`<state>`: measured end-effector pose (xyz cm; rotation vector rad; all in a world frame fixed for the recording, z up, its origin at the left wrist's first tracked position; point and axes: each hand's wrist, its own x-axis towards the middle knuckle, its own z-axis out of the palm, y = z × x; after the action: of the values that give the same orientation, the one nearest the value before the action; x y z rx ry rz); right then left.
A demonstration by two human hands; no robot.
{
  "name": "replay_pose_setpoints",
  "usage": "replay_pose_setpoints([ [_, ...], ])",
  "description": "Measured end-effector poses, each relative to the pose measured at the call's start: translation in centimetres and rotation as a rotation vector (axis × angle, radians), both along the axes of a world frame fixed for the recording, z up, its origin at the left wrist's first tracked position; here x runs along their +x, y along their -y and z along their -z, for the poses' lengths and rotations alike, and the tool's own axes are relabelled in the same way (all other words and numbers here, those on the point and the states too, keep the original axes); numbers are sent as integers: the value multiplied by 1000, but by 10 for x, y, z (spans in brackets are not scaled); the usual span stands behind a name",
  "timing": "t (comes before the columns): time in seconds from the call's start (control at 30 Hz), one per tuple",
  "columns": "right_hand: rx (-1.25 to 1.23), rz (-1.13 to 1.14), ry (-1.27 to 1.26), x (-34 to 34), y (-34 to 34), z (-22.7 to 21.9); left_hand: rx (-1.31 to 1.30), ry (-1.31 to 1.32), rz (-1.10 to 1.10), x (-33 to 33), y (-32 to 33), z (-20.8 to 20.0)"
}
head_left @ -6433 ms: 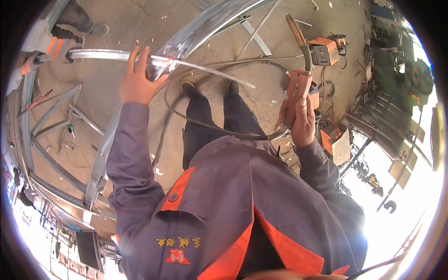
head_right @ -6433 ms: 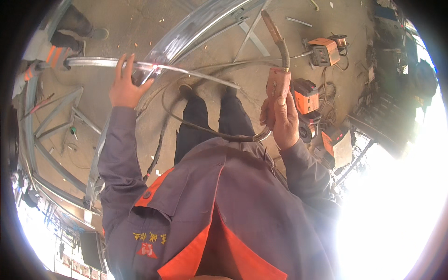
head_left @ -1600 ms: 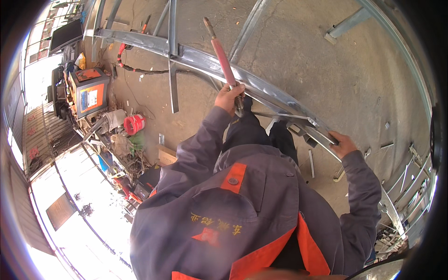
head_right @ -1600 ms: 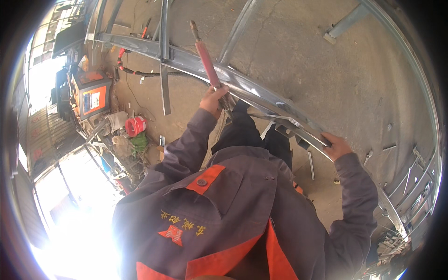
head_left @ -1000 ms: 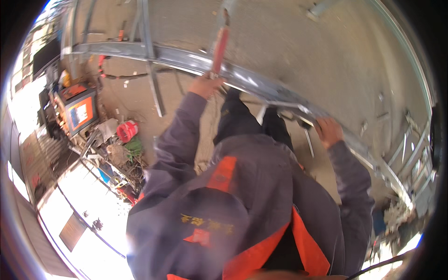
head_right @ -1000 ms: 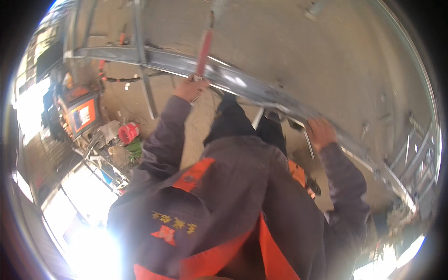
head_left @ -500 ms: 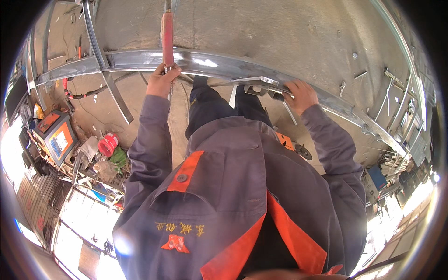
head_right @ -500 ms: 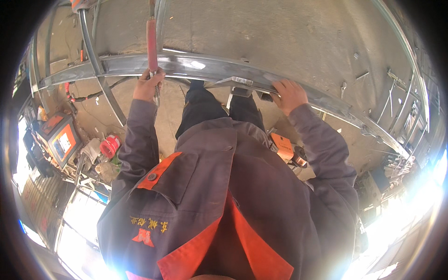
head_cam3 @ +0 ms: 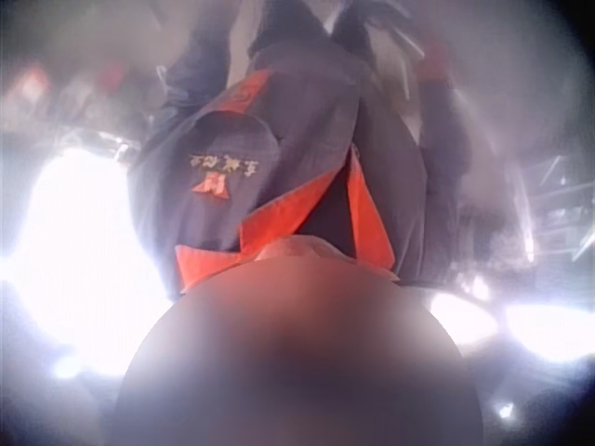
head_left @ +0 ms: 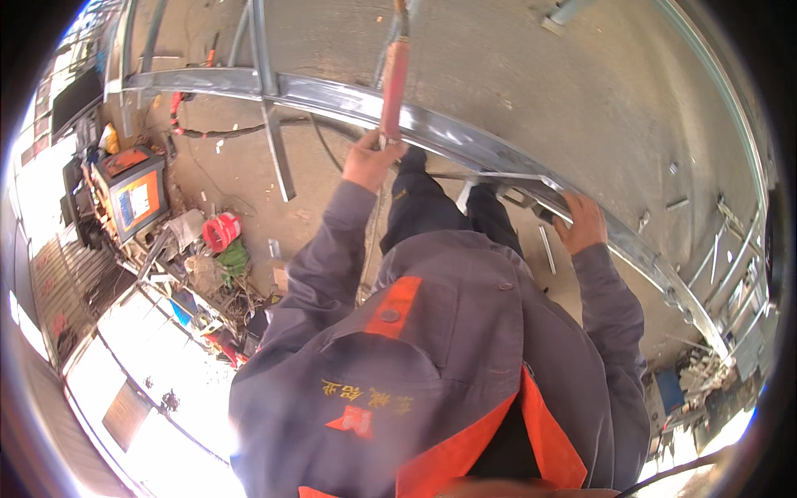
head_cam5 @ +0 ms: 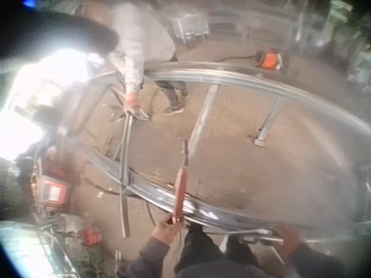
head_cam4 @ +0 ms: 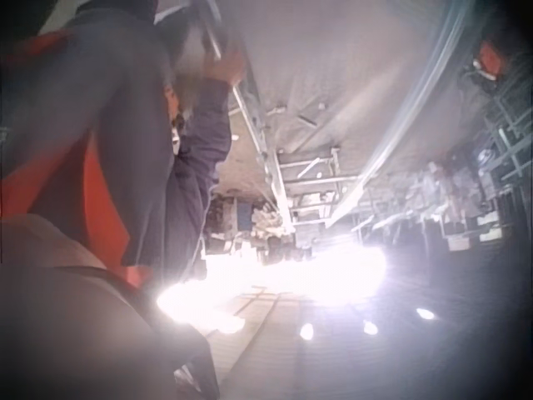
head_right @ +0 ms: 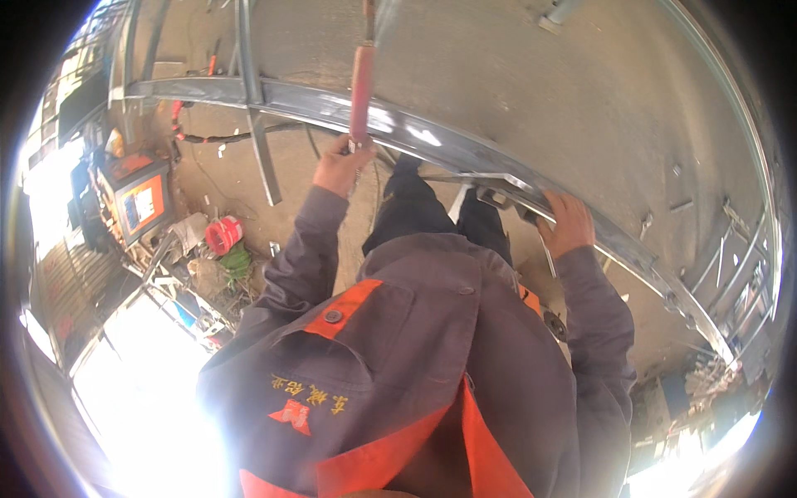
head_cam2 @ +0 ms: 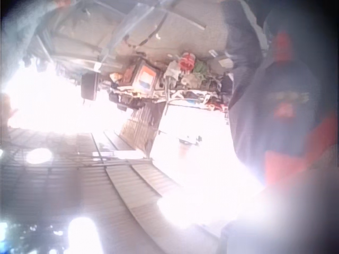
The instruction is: The person welds metal frame components using a welding torch, repeatedly positioning and tacking metal bars and brackets onto a larger frame. The person adjusts pieces, welds joints, and repositions the torch to complete multiple welds on the structure.
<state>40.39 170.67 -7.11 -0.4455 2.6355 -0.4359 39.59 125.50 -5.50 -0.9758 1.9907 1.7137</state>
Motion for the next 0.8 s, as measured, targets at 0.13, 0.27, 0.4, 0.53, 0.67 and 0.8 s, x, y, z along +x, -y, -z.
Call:
replay_pose_setpoints([
  [0.13, -20, 6, 33, -4, 2, -7, 123, -82, -22, 23, -2, -16],
  [0.27, 21, -29, -25, 2, 11, -42, 123, -89, -64, 51, -13, -26],
  [0.4, -157, -98, 471, 8, 41, -119, 134, -156, -46, 75, -26, -41],
  [0.53, -621, 152, 672, 4, 133, -146, 156, -203, 37, 83, -32, -49],
  [0.67, -806, 88, 347, -11, 247, -116, 299, -498, 153, 67, -21, -40],
  [0.8, -1020, 370, 464, -24, 319, -103, 215, -521, 431, 51, 27, -38],
])
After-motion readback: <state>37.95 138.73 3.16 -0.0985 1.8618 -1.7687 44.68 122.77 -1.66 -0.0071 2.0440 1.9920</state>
